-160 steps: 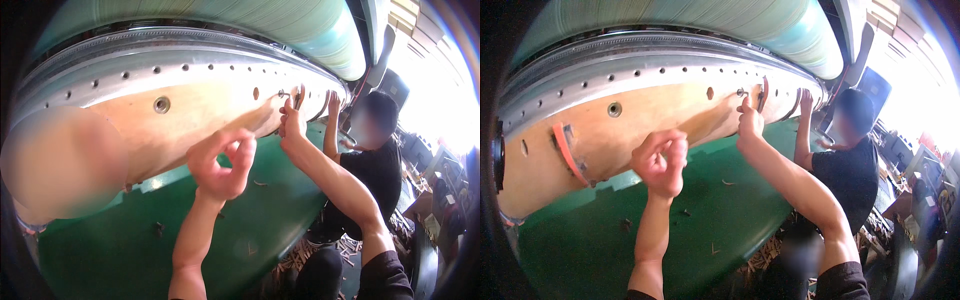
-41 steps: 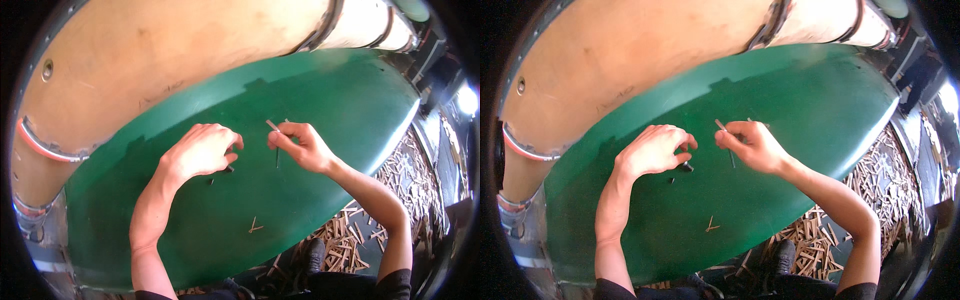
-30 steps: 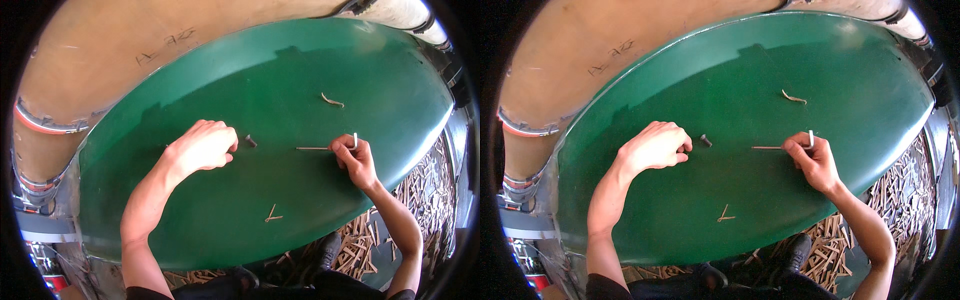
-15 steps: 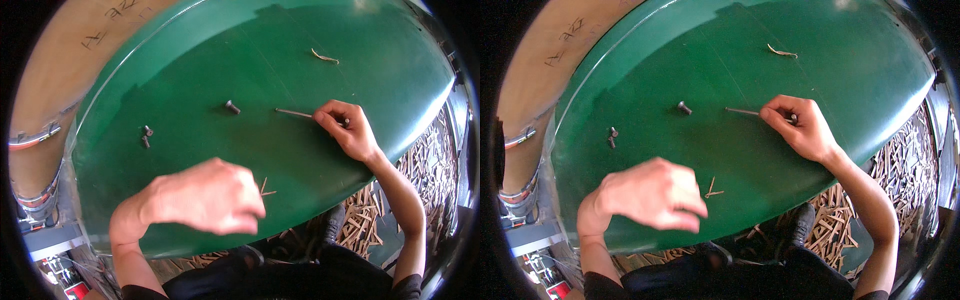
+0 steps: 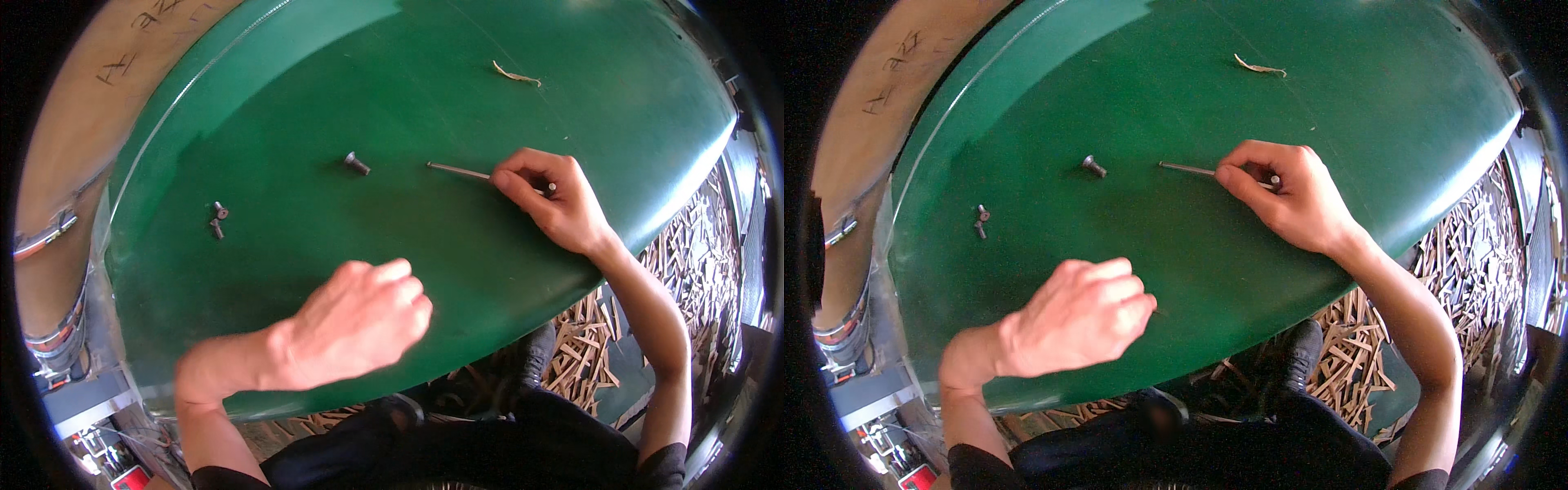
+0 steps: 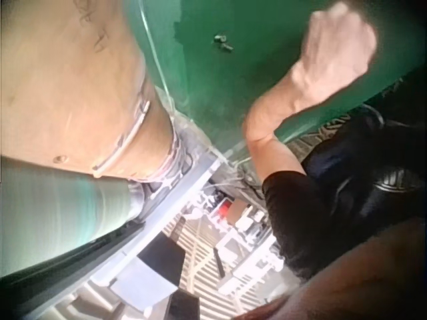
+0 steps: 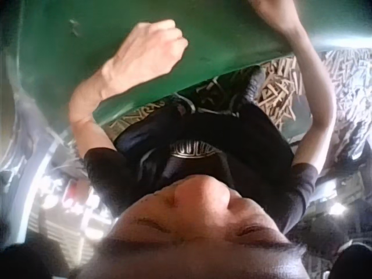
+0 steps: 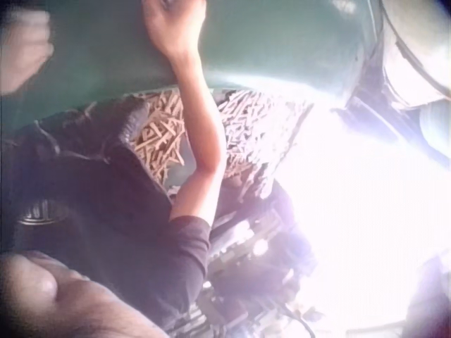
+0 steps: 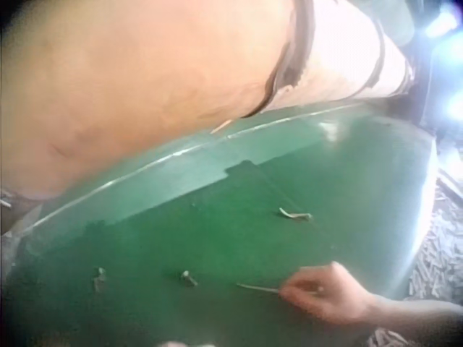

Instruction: The person uses an Allen key to tighten bolts on a large green cylindrical machine. They repeatedly insert bolts into holes along the seam and turn the key to secure them. Another person is visible working nearby on the same machine.

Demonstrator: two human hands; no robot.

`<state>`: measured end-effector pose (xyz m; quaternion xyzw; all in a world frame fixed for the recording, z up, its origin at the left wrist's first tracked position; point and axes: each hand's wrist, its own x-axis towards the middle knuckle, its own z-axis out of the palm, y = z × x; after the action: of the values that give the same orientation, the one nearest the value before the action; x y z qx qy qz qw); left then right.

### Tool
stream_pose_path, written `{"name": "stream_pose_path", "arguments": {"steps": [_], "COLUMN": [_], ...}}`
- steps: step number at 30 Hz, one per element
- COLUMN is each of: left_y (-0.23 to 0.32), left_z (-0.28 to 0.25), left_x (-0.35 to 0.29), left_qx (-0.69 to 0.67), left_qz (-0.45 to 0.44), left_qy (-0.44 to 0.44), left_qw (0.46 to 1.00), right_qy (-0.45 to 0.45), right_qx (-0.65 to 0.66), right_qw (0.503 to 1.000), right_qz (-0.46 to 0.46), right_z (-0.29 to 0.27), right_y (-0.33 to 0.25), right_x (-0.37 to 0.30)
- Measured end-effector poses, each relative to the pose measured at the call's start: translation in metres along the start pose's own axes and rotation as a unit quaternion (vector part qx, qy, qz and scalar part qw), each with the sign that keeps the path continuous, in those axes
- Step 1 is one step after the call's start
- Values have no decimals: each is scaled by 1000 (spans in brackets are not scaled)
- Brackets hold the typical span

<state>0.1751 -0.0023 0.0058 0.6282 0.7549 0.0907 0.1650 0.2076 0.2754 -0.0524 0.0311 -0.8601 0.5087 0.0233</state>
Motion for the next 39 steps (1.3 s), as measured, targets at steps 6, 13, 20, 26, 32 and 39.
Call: {"name": "stream_pose_path", "arguments": {"steps": [6,13,20,26,32,39], "left_y": [38,-68,-96,-92,-90,-89], "left_z": [-13,-26,-23,-29,-35,-32], "left_x": [-2,14,12,24,33,35], "left_qx": [-116,251,161,128,126,122], "left_qz": [162,-162,-171,-170,-151,-138], "left_qy": [50,151,127,150,155,174], "left_qw": [979,942,964,966,968,967], "right_qy": [-8,-5,1,-26,25,129], "right_qx": [-11,-48,-74,-115,-160,-355], "right_qw": [1000,999,997,993,983,925], "right_qz": [-2,15,-34,-1,-92,-42], "right_z": [1,-3,-7,-3,-12,-57], "right_y": [-2,-12,-18,-24,-12,22], "right_x": [1,-1,0,-3,8,76]}}
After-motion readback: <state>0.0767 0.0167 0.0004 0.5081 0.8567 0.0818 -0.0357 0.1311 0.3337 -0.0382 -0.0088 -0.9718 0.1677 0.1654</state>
